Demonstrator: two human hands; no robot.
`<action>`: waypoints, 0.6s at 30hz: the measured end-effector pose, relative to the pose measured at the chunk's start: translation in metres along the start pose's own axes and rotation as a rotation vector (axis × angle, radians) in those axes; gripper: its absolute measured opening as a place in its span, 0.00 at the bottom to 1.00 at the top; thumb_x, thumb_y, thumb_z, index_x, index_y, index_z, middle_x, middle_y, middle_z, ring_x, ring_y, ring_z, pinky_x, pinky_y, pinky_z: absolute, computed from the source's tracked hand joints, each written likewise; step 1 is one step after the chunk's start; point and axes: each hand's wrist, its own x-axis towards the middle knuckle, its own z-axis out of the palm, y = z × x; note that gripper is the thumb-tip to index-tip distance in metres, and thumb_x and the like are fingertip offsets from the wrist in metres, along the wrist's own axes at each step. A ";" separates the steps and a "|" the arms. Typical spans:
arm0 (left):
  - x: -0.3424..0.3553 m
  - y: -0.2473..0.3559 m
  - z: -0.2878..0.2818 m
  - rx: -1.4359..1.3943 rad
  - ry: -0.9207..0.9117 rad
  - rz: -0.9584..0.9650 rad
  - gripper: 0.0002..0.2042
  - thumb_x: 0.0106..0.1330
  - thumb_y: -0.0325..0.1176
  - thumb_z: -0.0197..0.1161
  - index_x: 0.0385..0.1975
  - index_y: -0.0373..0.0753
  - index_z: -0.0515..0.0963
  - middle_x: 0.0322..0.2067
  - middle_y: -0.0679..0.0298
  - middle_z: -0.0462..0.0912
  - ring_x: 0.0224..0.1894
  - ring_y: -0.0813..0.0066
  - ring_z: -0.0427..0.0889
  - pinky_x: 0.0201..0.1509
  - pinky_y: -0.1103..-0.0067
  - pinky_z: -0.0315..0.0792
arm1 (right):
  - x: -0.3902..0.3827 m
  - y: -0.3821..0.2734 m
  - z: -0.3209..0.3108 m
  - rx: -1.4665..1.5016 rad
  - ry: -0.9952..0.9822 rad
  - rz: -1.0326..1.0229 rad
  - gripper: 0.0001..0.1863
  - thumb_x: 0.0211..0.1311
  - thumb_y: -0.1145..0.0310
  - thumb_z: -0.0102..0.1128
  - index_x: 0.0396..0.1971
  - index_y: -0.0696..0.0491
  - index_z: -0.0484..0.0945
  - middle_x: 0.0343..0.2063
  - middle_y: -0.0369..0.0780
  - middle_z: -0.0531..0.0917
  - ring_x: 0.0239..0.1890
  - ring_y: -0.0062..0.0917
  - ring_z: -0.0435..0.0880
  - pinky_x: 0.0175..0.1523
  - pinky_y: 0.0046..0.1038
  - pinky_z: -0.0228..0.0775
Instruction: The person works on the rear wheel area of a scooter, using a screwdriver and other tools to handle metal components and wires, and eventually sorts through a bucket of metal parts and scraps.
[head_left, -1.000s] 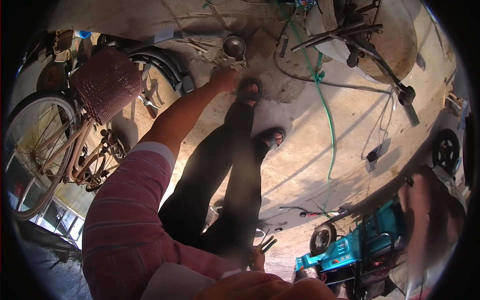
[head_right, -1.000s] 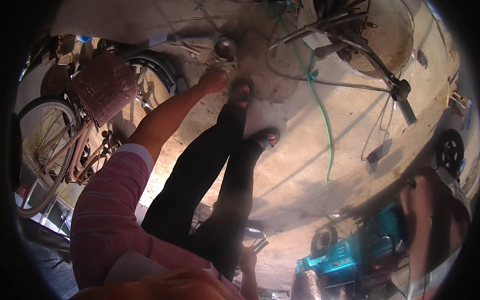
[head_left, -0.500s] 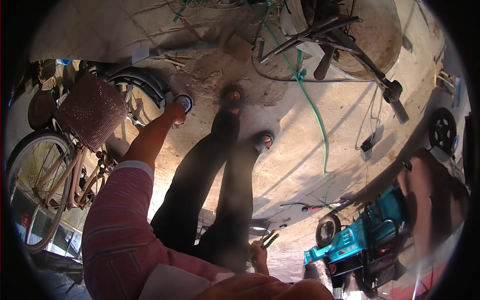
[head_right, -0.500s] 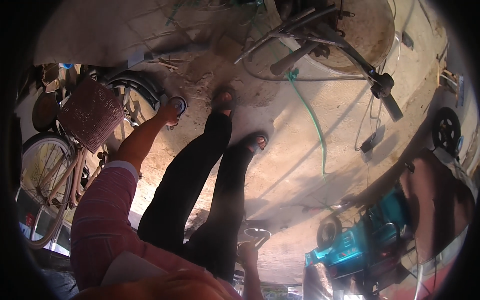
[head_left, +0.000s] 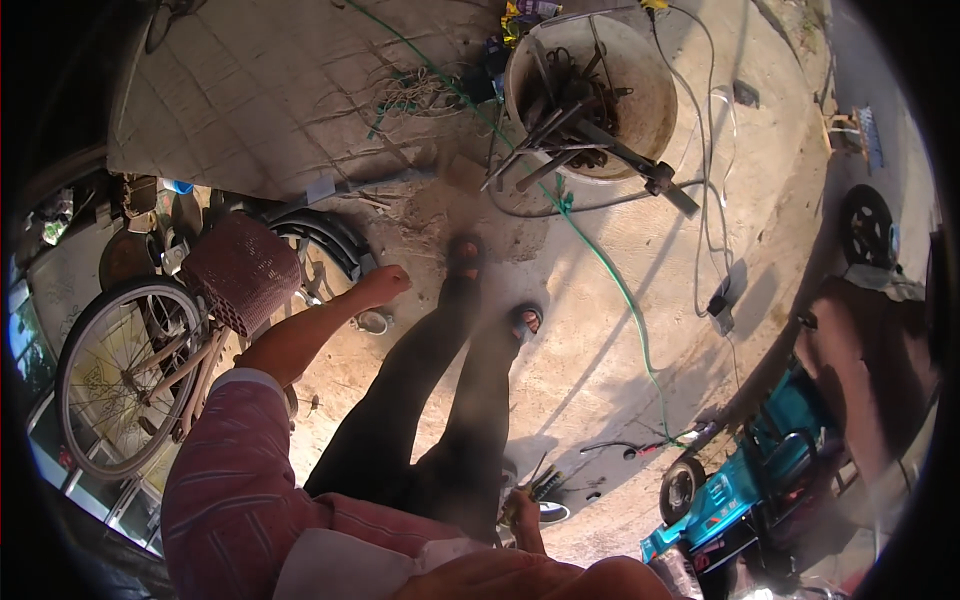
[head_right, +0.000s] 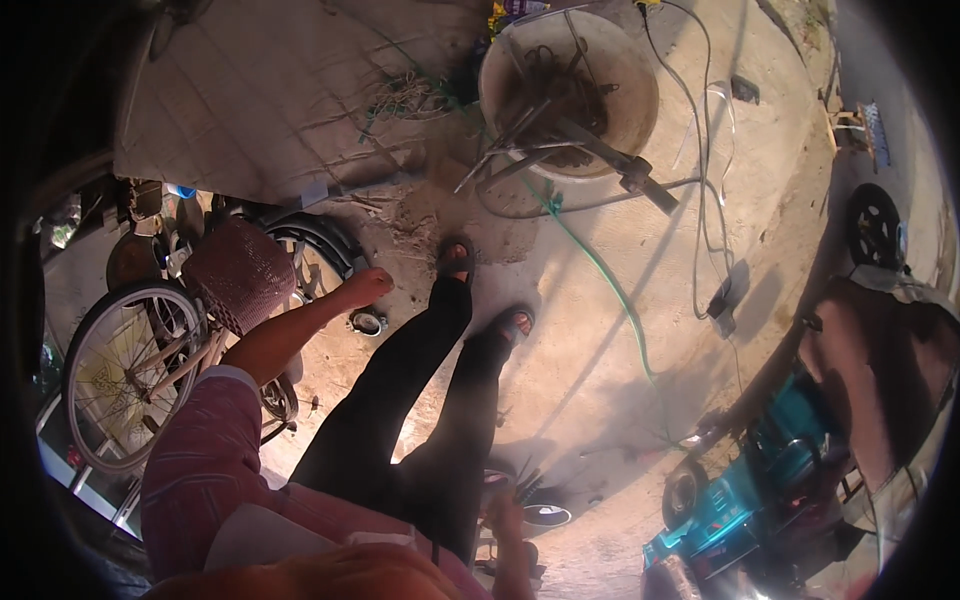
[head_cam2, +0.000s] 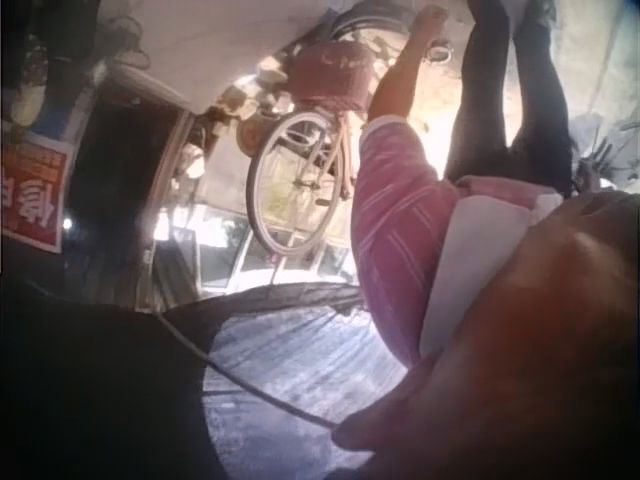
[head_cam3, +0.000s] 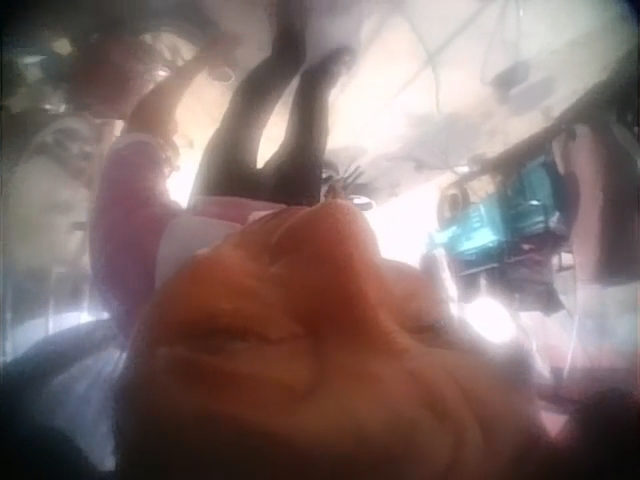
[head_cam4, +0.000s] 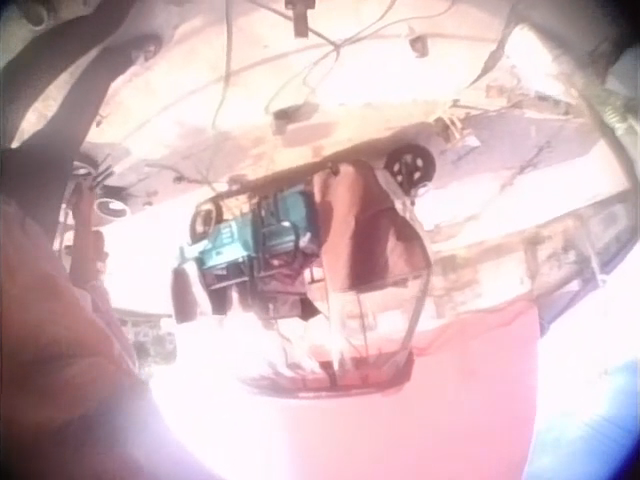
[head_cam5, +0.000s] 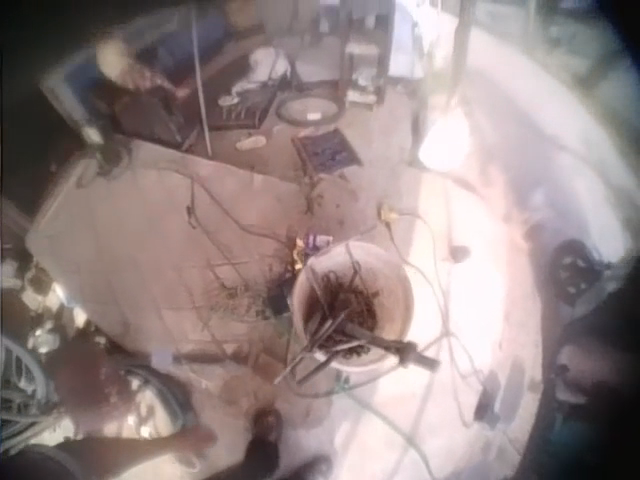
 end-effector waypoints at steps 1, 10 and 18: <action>0.001 0.006 -0.005 0.016 0.016 0.009 0.15 0.65 0.43 0.64 0.36 0.35 0.83 0.33 0.52 0.86 0.40 0.56 0.86 0.45 0.66 0.78 | -0.007 -0.002 0.001 0.007 -0.022 -0.009 0.07 0.58 0.69 0.67 0.31 0.52 0.77 0.19 0.38 0.77 0.19 0.28 0.78 0.25 0.31 0.74; -0.038 0.180 -0.059 0.010 0.009 -0.014 0.12 0.69 0.39 0.65 0.43 0.37 0.81 0.31 0.67 0.84 0.35 0.79 0.81 0.37 0.76 0.75 | -0.054 0.008 -0.028 -0.313 -0.198 -0.426 0.07 0.65 0.65 0.61 0.35 0.52 0.81 0.27 0.39 0.83 0.28 0.29 0.84 0.33 0.33 0.76; 0.016 0.302 -0.107 -0.408 -0.026 -0.134 0.21 0.71 0.55 0.61 0.49 0.44 0.77 0.43 0.67 0.84 0.43 0.72 0.85 0.45 0.69 0.76 | 0.000 0.048 -0.044 0.196 -0.097 -0.208 0.15 0.66 0.56 0.59 0.32 0.55 0.81 0.24 0.43 0.83 0.24 0.32 0.84 0.28 0.34 0.77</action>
